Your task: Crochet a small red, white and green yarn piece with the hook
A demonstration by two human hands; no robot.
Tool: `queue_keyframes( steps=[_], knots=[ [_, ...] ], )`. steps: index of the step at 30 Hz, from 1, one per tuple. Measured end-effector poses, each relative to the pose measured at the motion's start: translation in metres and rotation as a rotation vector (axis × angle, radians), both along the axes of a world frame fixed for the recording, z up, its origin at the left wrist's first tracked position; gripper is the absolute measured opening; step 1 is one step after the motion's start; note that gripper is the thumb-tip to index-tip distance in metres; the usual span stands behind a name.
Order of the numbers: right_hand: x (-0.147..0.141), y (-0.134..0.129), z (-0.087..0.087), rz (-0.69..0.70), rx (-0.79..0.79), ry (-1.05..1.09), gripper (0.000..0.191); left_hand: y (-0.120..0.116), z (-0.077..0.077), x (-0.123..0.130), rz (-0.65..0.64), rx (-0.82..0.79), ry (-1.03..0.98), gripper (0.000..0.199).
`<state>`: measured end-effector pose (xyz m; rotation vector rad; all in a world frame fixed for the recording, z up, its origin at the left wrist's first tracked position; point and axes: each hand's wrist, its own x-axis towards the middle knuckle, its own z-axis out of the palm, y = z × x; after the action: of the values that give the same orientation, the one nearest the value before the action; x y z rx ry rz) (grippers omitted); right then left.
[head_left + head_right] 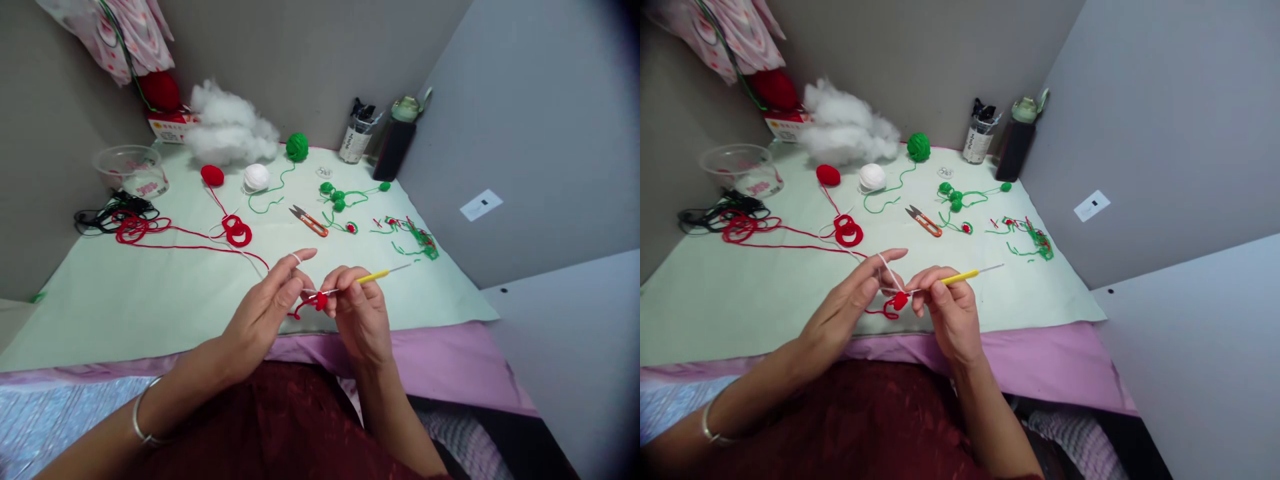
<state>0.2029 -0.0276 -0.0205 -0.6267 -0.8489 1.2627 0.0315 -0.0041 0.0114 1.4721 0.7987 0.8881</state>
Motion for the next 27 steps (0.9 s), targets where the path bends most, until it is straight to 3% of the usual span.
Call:
queue_keyframes(
  steps=[3, 7, 14, 19, 22, 27],
  knots=[
    [0.000, -0.001, 0.001, -0.028, -0.013, -0.053, 0.018, -0.007, -0.003, 0.009, -0.049, -0.177, -0.063, 0.060],
    [0.003, -0.001, 0.002, 0.018, -0.043, -0.059, 0.020, -0.006, -0.003, 0.012, 0.012, -0.278, -0.053, 0.047],
    [0.006, 0.002, 0.000, 0.268, -0.114, -0.137, 0.021, 0.003, 0.000, 0.003, 0.018, -0.040, 0.014, 0.035],
    [0.007, 0.001, -0.001, 0.324, -0.105, -0.254, 0.022, 0.006, 0.003, -0.001, 0.002, 0.091, 0.081, 0.032],
    [0.008, 0.000, 0.003, 0.339, -0.091, -0.329, 0.025, 0.010, 0.003, -0.005, 0.054, 0.138, 0.130, 0.029],
    [0.009, 0.001, 0.007, 0.357, -0.050, -0.380, 0.028, 0.016, 0.004, -0.009, 0.027, 0.137, 0.138, 0.024]
  ],
)
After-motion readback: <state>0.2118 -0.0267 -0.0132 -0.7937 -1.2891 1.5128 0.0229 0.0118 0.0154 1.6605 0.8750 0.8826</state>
